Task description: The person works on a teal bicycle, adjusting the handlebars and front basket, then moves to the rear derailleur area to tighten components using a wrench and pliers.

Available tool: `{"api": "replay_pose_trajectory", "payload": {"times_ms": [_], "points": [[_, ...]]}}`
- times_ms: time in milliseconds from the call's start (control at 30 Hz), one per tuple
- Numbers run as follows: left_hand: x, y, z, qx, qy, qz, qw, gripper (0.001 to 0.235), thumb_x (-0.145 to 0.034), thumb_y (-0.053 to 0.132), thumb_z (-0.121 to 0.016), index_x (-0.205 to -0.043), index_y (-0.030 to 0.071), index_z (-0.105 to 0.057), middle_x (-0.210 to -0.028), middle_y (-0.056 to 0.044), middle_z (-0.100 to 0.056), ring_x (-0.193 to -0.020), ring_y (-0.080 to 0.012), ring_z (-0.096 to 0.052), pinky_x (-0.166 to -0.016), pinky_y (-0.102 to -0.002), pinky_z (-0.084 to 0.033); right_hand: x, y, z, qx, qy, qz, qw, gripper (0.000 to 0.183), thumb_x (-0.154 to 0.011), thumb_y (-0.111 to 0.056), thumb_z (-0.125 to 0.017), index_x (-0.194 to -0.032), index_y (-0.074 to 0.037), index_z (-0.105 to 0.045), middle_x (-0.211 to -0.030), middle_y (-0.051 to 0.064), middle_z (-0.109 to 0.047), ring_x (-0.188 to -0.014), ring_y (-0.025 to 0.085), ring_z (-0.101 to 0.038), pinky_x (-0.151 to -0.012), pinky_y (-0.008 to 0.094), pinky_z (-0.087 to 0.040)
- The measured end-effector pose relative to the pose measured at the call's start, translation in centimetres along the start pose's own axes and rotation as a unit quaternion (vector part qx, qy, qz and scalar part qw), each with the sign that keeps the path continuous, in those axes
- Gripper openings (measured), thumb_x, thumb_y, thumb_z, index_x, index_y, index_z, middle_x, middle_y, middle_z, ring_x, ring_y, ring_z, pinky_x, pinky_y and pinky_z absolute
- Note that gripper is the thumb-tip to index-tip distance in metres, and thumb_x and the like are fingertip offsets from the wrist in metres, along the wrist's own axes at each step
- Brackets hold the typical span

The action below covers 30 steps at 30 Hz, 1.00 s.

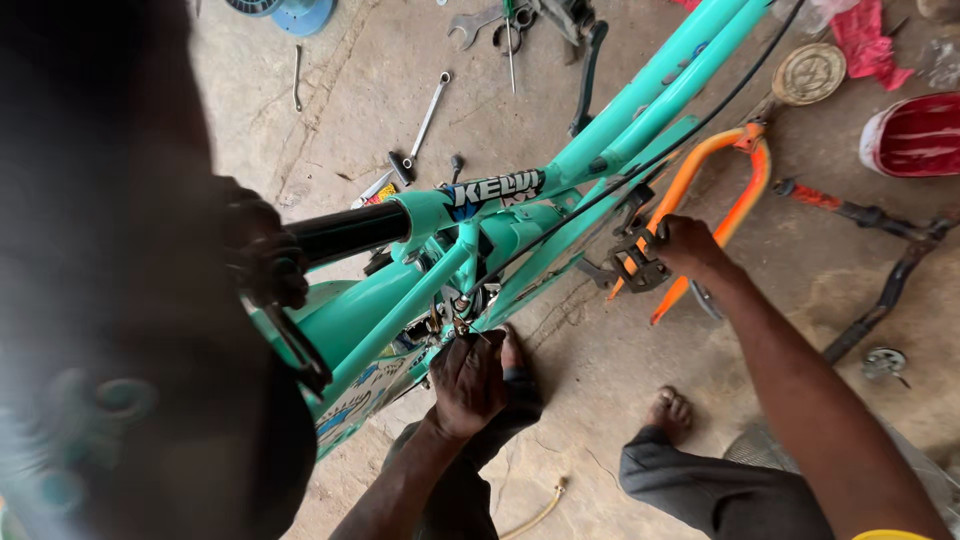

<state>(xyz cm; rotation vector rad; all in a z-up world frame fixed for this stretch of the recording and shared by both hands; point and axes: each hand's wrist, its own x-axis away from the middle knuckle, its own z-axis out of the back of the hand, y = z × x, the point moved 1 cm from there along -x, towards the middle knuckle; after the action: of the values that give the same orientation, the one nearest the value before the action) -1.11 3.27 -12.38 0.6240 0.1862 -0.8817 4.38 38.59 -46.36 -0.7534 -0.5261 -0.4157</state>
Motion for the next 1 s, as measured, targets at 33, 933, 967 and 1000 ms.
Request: {"api": "replay_pose_trajectory", "payload": {"times_ms": [33,933,967,1000], "points": [[0.2,-0.8,-0.1,0.026,0.001,-0.031,0.999,0.021,-0.088,-0.008,-0.064,-0.109,-0.01,-0.064,-0.096,-0.018,-0.068,-0.075,-0.0305,-0.061,-0.059,-0.042,-0.047,-0.7,0.0,0.4,0.006,-0.011,0.025,1.0,0.033,-0.079,-0.034,-0.074,-0.097,-0.006,-0.073,-0.092,0.019,-0.074,-0.092,0.037,-0.073,-0.082,0.047,-0.057],[4.3,0.6,2.7,-0.03,0.103,0.072,0.992,0.023,-0.095,0.004,-0.064,-0.117,0.001,-0.067,-0.096,-0.017,-0.065,-0.073,-0.0356,-0.065,-0.059,-0.046,-0.052,4.9,-11.5,-14.8,-0.016,-0.099,0.205,0.974,0.036,-0.085,-0.038,-0.079,-0.094,-0.005,-0.07,-0.078,0.016,-0.07,-0.078,0.029,-0.07,-0.076,0.043,-0.054],[4.1,0.5,2.6,-0.036,0.112,0.087,0.989,0.021,-0.095,0.005,-0.064,-0.116,0.003,-0.068,-0.096,-0.016,-0.065,-0.074,-0.036,-0.066,-0.059,-0.046,-0.052,4.3,-11.5,-15.5,-0.001,-0.083,0.21,0.974,0.037,-0.085,-0.039,-0.079,-0.093,-0.005,-0.07,-0.078,0.016,-0.07,-0.078,0.029,-0.07,-0.076,0.043,-0.054],[4.0,0.4,2.5,-0.042,0.121,0.102,0.986,0.019,-0.096,0.006,-0.065,-0.114,0.005,-0.069,-0.095,-0.016,-0.065,-0.074,-0.0364,-0.066,-0.06,-0.047,-0.052,3.8,-11.7,-15.8,0.015,-0.067,0.215,0.974,0.038,-0.085,-0.04,-0.08,-0.092,-0.004,-0.07,-0.079,0.016,-0.07,-0.078,0.03,-0.069,-0.077,0.044,-0.054]]}}
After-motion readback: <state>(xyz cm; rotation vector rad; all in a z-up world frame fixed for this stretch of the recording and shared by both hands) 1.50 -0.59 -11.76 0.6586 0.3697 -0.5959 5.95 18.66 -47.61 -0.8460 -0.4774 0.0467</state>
